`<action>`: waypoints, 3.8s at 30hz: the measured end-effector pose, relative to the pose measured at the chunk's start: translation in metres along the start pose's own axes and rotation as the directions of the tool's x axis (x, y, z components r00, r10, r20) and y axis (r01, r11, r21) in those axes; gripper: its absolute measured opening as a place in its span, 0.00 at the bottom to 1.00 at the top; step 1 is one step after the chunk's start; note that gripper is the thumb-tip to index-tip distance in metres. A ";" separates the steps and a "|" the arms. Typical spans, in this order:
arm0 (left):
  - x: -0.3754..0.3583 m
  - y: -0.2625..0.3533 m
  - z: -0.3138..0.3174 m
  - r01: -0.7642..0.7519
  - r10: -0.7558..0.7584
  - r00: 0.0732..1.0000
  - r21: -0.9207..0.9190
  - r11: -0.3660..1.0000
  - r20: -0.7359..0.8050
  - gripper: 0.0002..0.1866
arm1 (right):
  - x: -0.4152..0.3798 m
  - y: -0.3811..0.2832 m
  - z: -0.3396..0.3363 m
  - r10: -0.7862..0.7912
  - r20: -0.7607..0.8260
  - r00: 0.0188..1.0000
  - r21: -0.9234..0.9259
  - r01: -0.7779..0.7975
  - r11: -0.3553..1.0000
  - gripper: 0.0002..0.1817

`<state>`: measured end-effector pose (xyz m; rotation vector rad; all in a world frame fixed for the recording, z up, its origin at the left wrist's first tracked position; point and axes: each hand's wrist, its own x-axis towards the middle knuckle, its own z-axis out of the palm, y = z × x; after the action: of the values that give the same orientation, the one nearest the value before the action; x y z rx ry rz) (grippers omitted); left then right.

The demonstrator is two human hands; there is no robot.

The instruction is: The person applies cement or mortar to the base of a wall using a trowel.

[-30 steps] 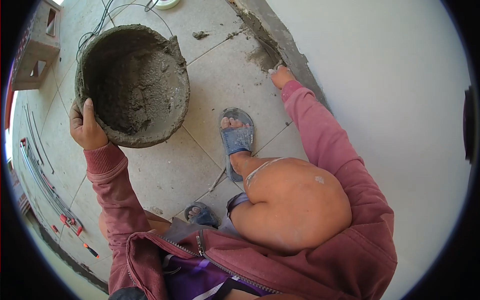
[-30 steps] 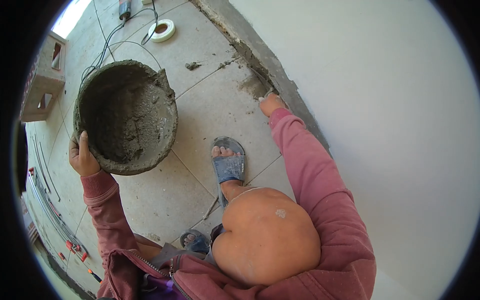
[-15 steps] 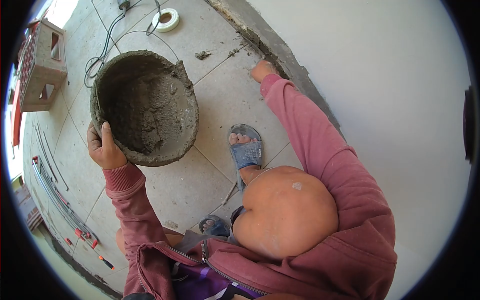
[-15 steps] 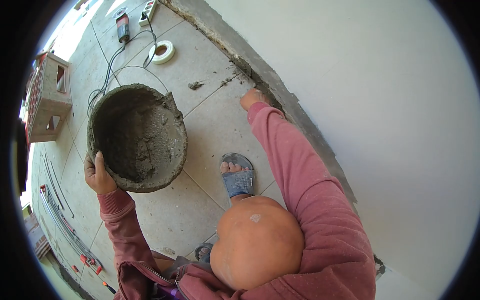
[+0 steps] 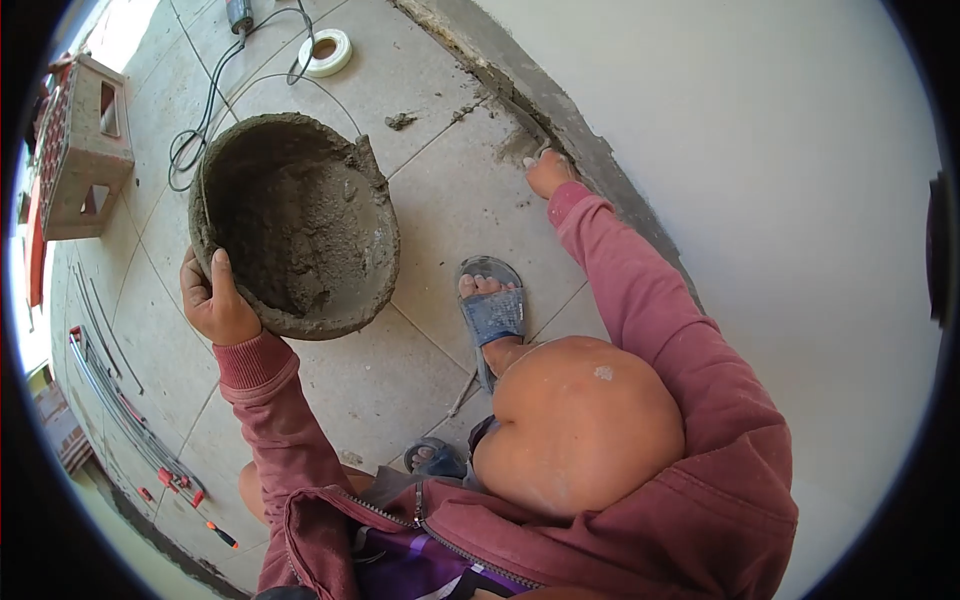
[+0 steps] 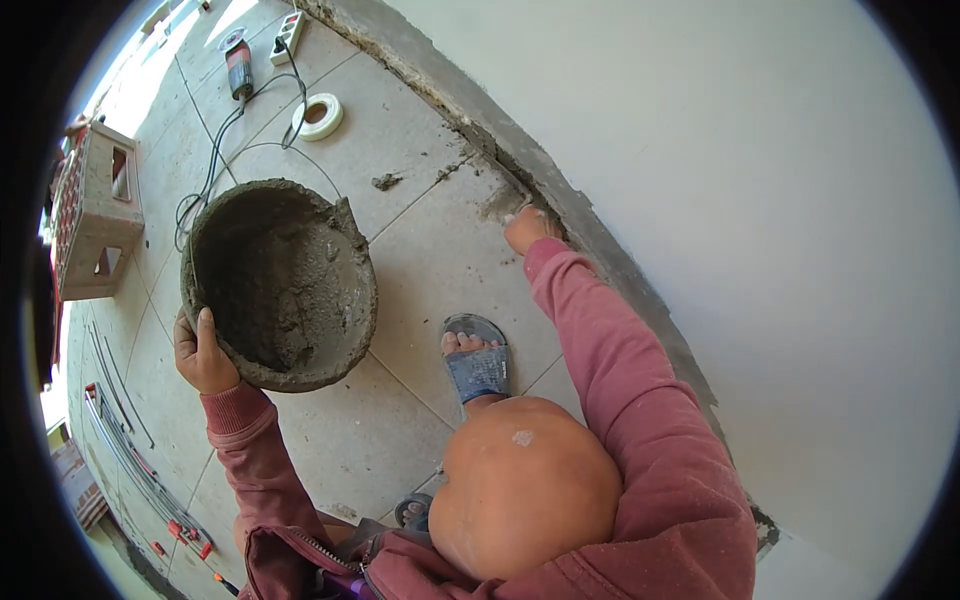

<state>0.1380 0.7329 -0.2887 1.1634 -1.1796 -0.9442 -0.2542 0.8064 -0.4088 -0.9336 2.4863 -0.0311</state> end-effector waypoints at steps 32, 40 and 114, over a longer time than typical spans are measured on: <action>0.006 -0.006 -0.001 -0.068 0.065 0.996 0.054 0.996 0.067 0.10 | -0.023 -0.015 0.011 -0.190 0.012 0.982 0.056 0.189 0.980 0.19; 0.006 -0.005 -0.001 -0.042 0.041 0.996 0.014 0.999 0.084 0.10 | 0.008 0.031 0.014 0.020 -0.092 0.996 0.412 0.019 0.911 0.16; 0.015 -0.046 -0.071 0.033 -0.021 0.963 0.040 0.999 -0.269 0.09 | -0.059 -0.047 -0.001 -0.100 0.138 0.985 0.549 0.008 0.836 0.11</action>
<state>0.2117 0.7221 -0.3306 1.3014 -0.9718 -0.7555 -0.1871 0.8075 -0.3739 -0.7180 2.1128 -0.6309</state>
